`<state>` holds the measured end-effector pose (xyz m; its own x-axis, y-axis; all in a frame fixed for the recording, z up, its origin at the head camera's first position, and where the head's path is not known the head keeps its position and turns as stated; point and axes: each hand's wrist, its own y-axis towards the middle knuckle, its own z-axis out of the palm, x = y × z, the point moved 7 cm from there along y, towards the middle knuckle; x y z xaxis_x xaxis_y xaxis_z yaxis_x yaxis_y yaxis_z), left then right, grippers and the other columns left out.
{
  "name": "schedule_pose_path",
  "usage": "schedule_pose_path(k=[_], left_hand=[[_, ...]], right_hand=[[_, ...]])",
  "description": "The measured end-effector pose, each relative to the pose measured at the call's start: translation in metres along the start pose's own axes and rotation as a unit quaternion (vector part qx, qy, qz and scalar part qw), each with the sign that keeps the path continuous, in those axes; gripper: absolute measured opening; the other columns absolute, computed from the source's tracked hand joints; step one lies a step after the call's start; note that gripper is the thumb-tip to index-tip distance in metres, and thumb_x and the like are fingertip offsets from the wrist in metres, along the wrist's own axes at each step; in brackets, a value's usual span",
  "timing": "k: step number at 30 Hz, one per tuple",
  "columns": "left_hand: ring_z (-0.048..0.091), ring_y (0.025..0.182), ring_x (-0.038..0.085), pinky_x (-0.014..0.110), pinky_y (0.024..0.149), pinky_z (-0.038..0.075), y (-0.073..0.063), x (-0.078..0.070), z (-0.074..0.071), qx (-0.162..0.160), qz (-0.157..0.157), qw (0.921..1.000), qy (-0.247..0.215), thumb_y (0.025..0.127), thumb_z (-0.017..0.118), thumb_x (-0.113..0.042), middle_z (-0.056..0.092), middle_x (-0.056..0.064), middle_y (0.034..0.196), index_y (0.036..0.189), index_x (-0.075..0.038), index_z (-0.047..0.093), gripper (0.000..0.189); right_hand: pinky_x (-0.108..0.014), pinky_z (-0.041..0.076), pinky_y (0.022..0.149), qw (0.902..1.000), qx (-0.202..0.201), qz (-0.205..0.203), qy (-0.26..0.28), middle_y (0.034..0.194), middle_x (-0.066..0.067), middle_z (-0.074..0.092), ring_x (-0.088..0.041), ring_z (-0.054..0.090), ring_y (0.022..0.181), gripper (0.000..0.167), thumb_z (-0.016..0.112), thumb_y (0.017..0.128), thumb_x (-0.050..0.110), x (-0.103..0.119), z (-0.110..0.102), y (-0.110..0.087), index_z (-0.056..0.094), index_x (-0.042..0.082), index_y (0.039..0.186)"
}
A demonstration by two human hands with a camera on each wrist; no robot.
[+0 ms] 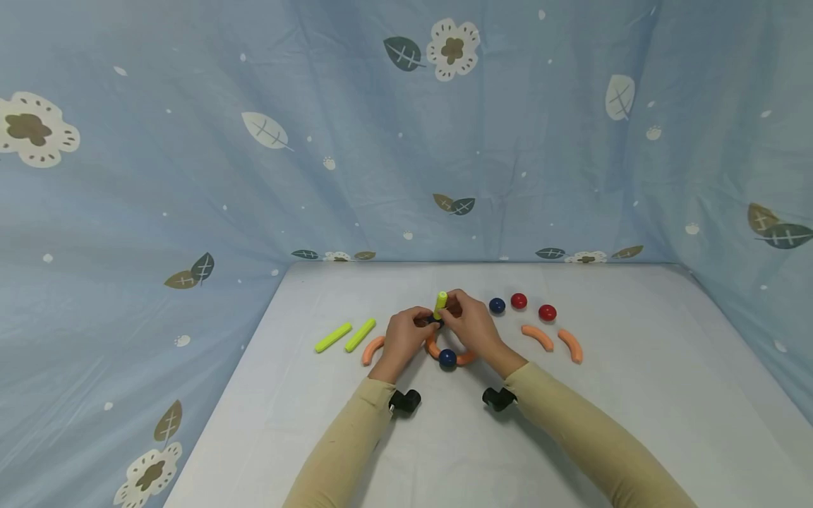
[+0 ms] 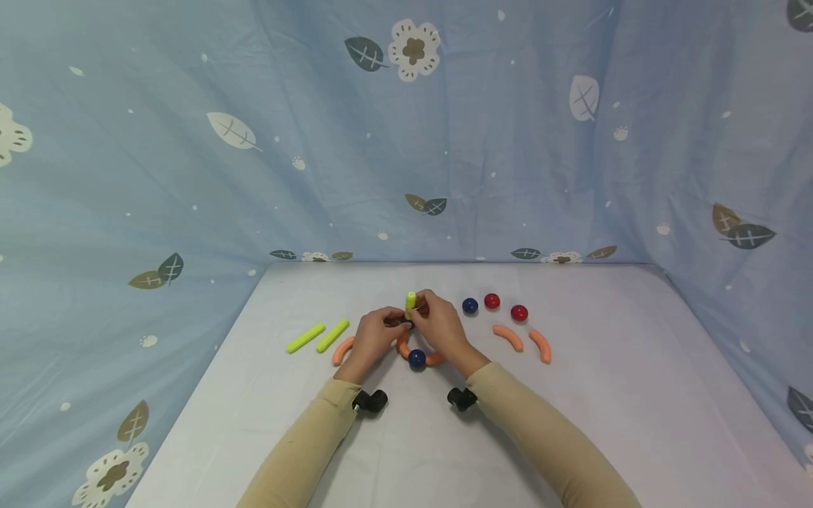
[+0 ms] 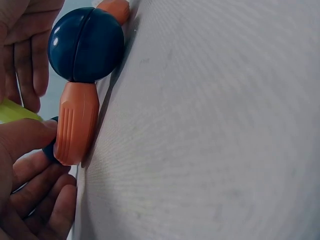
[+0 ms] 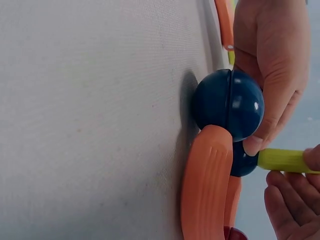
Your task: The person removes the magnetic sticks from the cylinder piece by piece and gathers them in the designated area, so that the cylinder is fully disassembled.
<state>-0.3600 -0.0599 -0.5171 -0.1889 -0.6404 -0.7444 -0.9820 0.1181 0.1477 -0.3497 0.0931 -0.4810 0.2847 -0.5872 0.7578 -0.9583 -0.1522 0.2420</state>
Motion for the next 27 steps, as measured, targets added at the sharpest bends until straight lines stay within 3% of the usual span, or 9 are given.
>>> schedule_pose_path(k=[16,27], left_hand=[[0.068,0.092,0.015,0.032,0.076,0.057,-0.001,-0.002,0.001,0.009,-0.012,0.9999,0.003,0.091,0.079,-0.028,0.075,0.002,0.104,0.117,-0.014,0.076,0.030],[0.068,0.092,0.015,0.032,0.076,0.057,0.000,-0.002,0.000,0.006,-0.012,0.9999,0.006,0.091,0.079,-0.029,0.074,0.002,0.103,0.117,-0.013,0.076,0.030]], right_hand=[[-0.040,0.057,0.087,0.9997,-0.016,0.017,-0.004,0.108,-0.008,0.072,-0.023,0.070,0.099,0.025,0.065,0.100,0.020,-0.003,-0.002,-0.005,0.062,0.005,0.121],[-0.042,0.058,0.086,0.9996,-0.014,0.024,0.009,0.107,-0.009,0.072,-0.024,0.070,0.100,0.026,0.066,0.100,0.023,-0.005,-0.018,-0.011,0.062,0.006,0.120]])
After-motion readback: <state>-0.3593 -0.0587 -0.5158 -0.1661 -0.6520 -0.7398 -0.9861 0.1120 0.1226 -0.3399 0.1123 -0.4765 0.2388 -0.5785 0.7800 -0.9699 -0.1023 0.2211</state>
